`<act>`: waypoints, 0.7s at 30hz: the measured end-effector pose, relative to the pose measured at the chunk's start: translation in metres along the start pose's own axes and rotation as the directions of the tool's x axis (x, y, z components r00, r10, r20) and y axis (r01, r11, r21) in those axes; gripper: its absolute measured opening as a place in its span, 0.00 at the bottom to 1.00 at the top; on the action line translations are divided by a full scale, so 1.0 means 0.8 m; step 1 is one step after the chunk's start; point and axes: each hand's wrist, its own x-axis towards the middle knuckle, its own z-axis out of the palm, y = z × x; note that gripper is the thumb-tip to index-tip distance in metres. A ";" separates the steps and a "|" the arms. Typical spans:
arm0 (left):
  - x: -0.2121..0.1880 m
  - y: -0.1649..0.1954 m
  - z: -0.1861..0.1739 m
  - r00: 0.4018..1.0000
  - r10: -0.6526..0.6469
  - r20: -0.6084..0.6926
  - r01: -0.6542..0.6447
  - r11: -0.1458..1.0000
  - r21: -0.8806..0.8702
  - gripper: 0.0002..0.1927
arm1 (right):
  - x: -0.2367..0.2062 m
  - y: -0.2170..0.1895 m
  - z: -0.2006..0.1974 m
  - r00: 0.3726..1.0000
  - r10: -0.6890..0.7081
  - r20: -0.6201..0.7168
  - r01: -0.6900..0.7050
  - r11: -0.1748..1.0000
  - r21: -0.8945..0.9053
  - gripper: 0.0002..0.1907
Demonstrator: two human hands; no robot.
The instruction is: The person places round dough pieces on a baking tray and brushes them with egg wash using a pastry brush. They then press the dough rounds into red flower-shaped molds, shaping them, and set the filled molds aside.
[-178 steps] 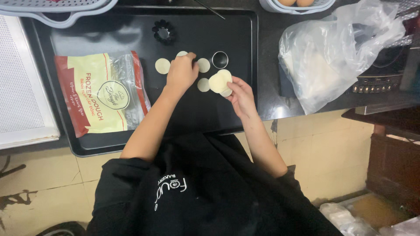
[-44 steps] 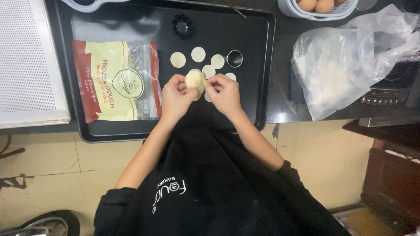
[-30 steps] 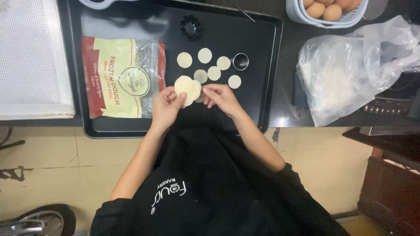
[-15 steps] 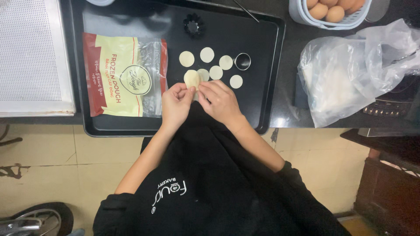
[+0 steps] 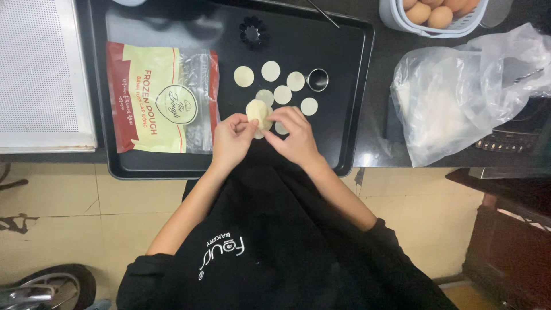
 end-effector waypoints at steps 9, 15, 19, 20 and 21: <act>0.002 -0.004 0.010 1.000 0.021 0.008 -0.021 0.999 -0.039 0.09 | 0.010 -0.022 0.004 0.995 -0.080 -0.058 0.073 0.991 -0.114 0.11; 0.000 -0.008 0.005 1.000 -0.028 0.007 0.027 0.999 0.026 0.09 | -0.004 -0.002 0.013 0.998 -0.057 -0.030 0.055 0.997 -0.062 0.08; -0.005 -0.008 -0.004 0.999 -0.035 -0.009 0.036 0.994 0.101 0.09 | -0.018 0.039 0.043 0.935 0.339 0.103 -0.347 0.820 0.455 0.02; -0.005 -0.008 -0.005 1.000 -0.025 -0.018 0.027 0.994 0.110 0.09 | -0.020 0.052 0.050 0.918 0.374 0.134 -0.387 0.764 0.516 0.02; -0.005 -0.007 -0.007 0.999 -0.029 -0.027 0.031 0.994 0.104 0.09 | -0.021 0.065 0.055 0.899 0.405 0.169 -0.423 0.702 0.573 0.02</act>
